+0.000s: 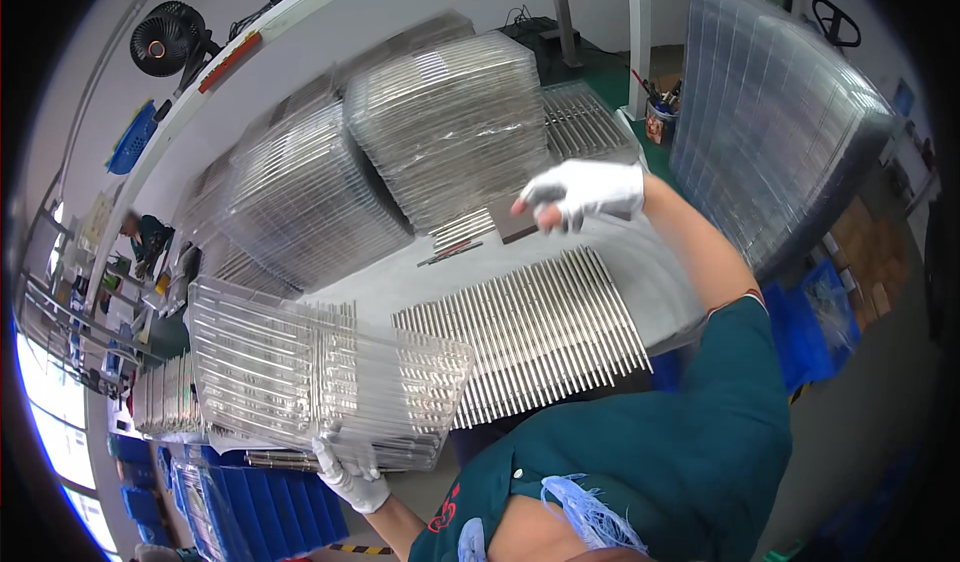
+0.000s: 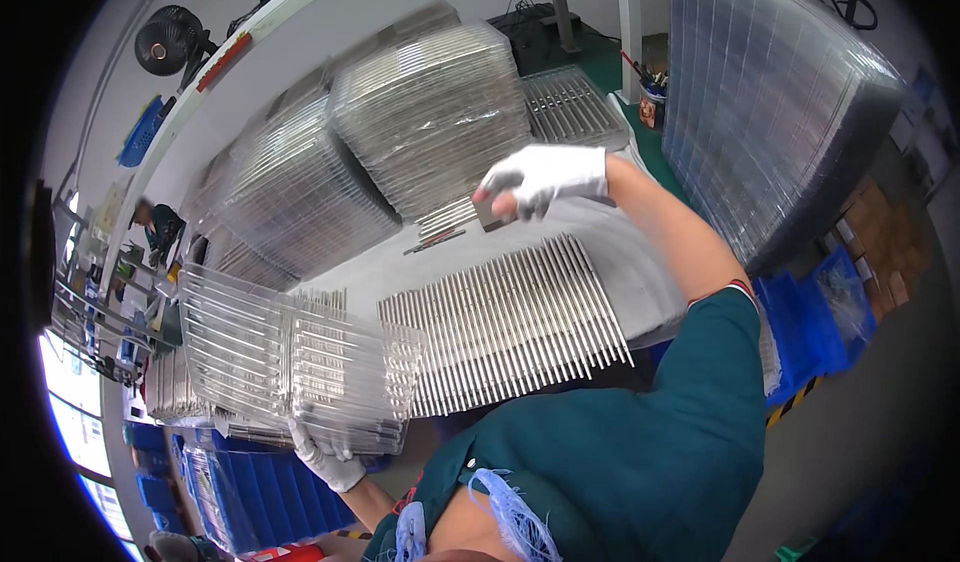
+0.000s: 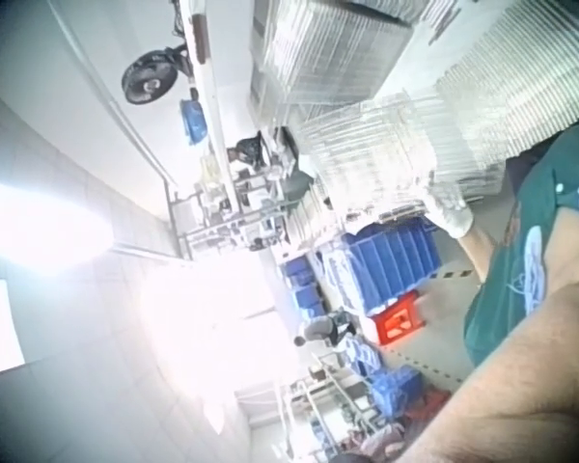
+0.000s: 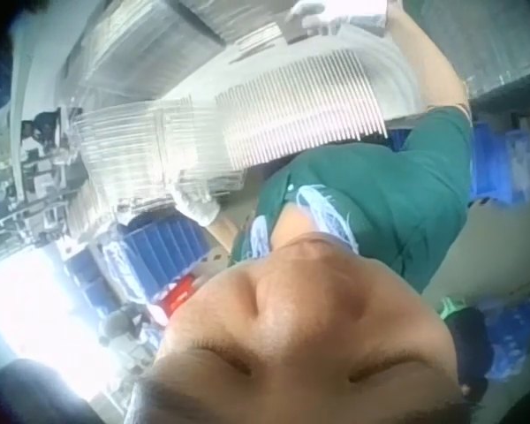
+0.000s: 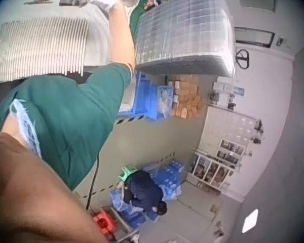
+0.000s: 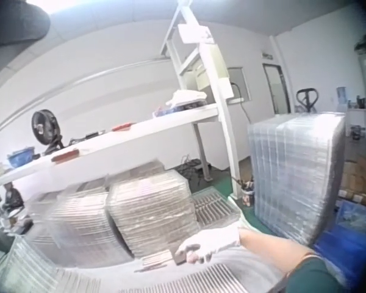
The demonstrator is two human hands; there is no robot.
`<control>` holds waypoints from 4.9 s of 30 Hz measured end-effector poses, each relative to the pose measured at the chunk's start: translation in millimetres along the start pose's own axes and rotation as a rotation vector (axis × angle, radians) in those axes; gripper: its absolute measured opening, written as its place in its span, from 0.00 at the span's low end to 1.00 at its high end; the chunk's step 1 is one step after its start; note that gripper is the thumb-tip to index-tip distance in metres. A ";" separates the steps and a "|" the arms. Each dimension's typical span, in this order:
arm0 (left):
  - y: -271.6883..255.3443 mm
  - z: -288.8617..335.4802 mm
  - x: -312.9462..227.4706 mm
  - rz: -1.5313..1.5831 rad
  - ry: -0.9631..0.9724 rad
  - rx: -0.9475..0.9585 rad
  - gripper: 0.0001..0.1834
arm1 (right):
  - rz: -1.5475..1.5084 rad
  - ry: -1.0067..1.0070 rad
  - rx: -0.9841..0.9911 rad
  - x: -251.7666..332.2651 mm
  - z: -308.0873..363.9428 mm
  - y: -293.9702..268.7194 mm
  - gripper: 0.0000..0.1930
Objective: Organizing and bundling thin metal rods using rubber bands on a factory floor.
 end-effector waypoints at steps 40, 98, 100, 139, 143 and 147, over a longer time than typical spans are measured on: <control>-8.7 8.3 0.6 0.067 -0.067 0.208 0.26 | -1.017 -0.178 -1.091 -159.9 -11.3 -134.0 0.12; 159.4 28.9 33.3 -0.075 -0.366 1.017 0.43 | -0.841 0.164 0.012 -45.2 56.5 198.7 0.18; 143.9 21.3 42.1 -0.065 -0.209 0.985 0.40 | -0.841 0.094 -0.128 -41.6 64.7 180.3 0.20; -80.6 -27.3 30.4 -0.308 -0.161 0.033 0.26 | 0.238 0.467 -0.861 -101.7 -95.3 -185.6 0.16; -77.1 -22.3 27.5 -0.304 -0.155 0.016 0.26 | 0.492 0.499 -0.893 -84.6 -86.5 -187.9 0.16; -83.7 -21.8 33.0 -0.258 -0.173 0.011 0.27 | 0.610 0.526 -0.914 -84.2 -83.4 -180.5 0.18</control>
Point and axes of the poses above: each hand's wrist, its own z-axis away from the middle knuckle, its own y-axis out of the palm, x = y × z, the point moved 3 cm from there along -z, towards the middle knuckle, and after that the axes turned 15 degrees about -z, right-handed, at the moved point
